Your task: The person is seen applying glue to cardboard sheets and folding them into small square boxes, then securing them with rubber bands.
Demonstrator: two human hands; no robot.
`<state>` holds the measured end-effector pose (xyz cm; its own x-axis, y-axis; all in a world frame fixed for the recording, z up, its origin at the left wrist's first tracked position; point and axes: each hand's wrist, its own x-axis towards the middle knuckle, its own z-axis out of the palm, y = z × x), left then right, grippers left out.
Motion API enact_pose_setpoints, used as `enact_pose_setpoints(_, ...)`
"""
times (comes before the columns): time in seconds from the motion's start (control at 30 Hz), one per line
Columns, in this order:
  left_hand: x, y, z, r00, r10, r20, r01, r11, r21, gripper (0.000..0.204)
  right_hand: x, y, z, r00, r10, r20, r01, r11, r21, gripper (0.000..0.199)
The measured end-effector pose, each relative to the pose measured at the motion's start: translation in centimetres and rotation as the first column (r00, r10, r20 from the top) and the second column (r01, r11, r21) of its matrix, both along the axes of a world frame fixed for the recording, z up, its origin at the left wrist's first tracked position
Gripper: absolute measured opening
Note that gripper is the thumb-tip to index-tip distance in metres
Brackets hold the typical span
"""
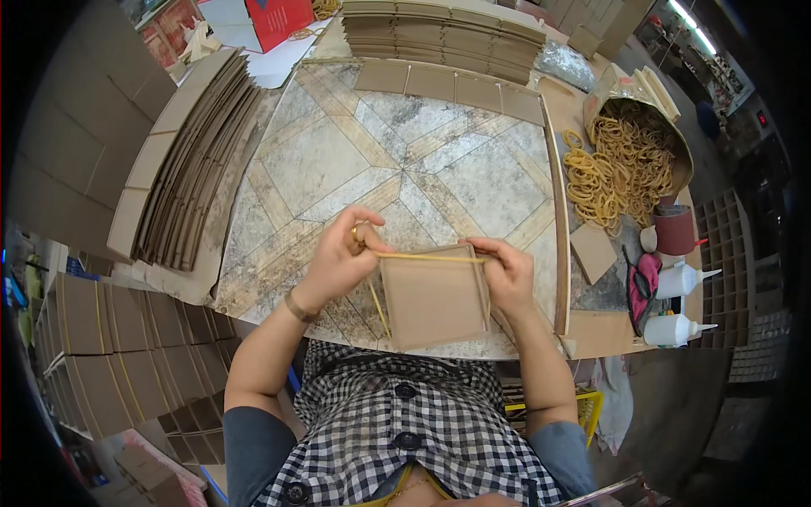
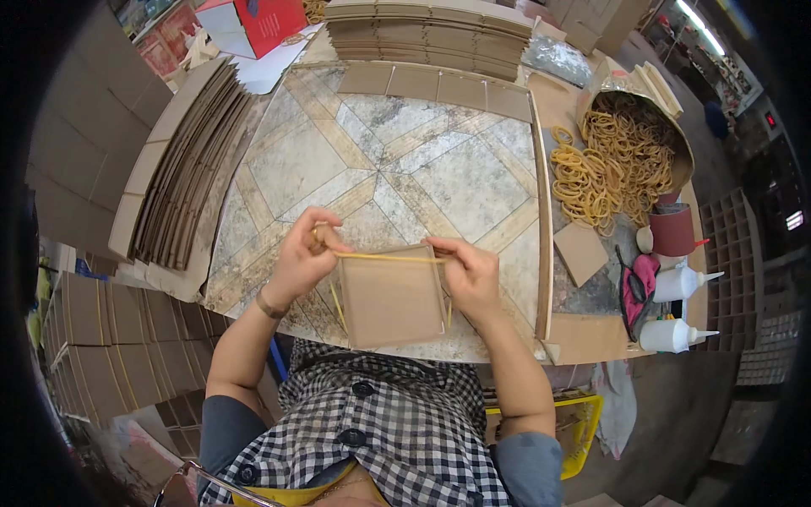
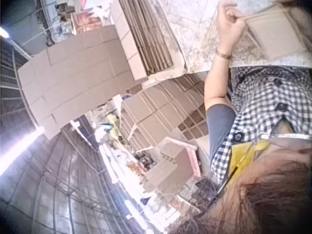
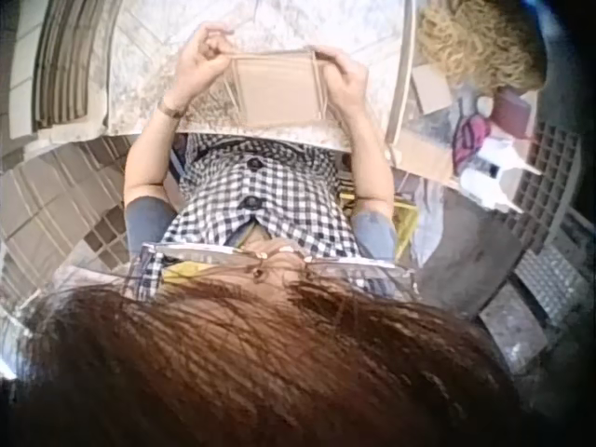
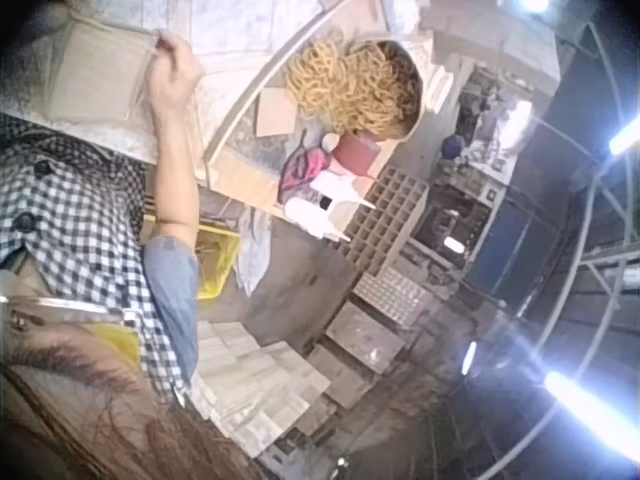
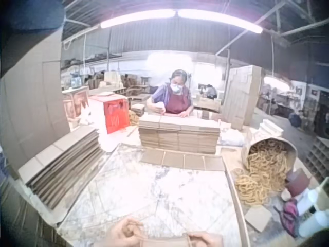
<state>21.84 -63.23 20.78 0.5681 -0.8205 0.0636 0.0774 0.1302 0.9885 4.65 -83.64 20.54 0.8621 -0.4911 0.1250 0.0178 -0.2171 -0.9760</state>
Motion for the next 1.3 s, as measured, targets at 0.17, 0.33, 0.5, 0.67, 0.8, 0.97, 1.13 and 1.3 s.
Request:
enact_pose_setpoints(0.17, 0.8, -0.4, -1.9, 0.996, -0.087, -0.01, 0.087, 0.995, 0.053, 0.03, 2.2, 0.3, 0.3, 0.989, -0.135, -0.06, 0.142, 0.979, 0.146, 0.023)
enact_pose_setpoints(0.33, -0.5, 0.8, -3.3, 0.994, -0.113, -0.001, 0.113, 0.994, -0.005, 0.026, 3.9, -0.4, -0.5, 0.985, -0.169, -0.035, 0.165, 0.981, -0.106, 0.021)
enact_pose_setpoints(0.5, -0.3, 1.3, -3.4, 0.975, -0.206, 0.086, 0.203, 0.978, 0.037, 0.039, 1.2, -2.5, -0.1, 0.969, 0.236, -0.073, -0.216, 0.952, 0.217, 0.029)
enact_pose_setpoints(0.67, -2.0, 3.6, -1.8, 0.91, -0.088, 0.405, 0.065, 0.995, 0.069, 0.07, -9.0, -9.4, -0.7, 0.772, -0.625, -0.114, 0.624, 0.78, -0.052, 0.035)
enact_pose_setpoints(0.8, -2.0, 2.0, 2.4, 0.565, -0.371, 0.737, 0.255, 0.928, 0.272, 0.043, -19.8, -20.7, -3.0, 0.042, -0.963, 0.266, 0.124, -0.259, -0.958, 0.059)
enact_pose_setpoints(0.97, -1.4, -1.9, 4.5, 0.815, -0.367, 0.448, 0.345, 0.929, 0.133, 0.034, -25.2, -24.9, -5.1, 0.073, -0.987, -0.144, 0.404, 0.161, -0.901, 0.045)
enact_pose_setpoints(1.13, -1.8, -3.5, 7.7, 0.97, -0.24, -0.031, 0.24, 0.936, 0.257, 0.03, -17.6, -11.6, 3.2, 0.464, -0.853, 0.238, 0.842, 0.342, -0.418, 0.025)
enact_pose_setpoints(1.3, -2.5, -4.4, 7.5, 0.96, -0.24, 0.141, 0.184, 0.927, 0.326, 0.03, -4.7, 2.7, 9.6, 0.939, -0.228, 0.258, 0.344, 0.642, -0.685, 0.031)
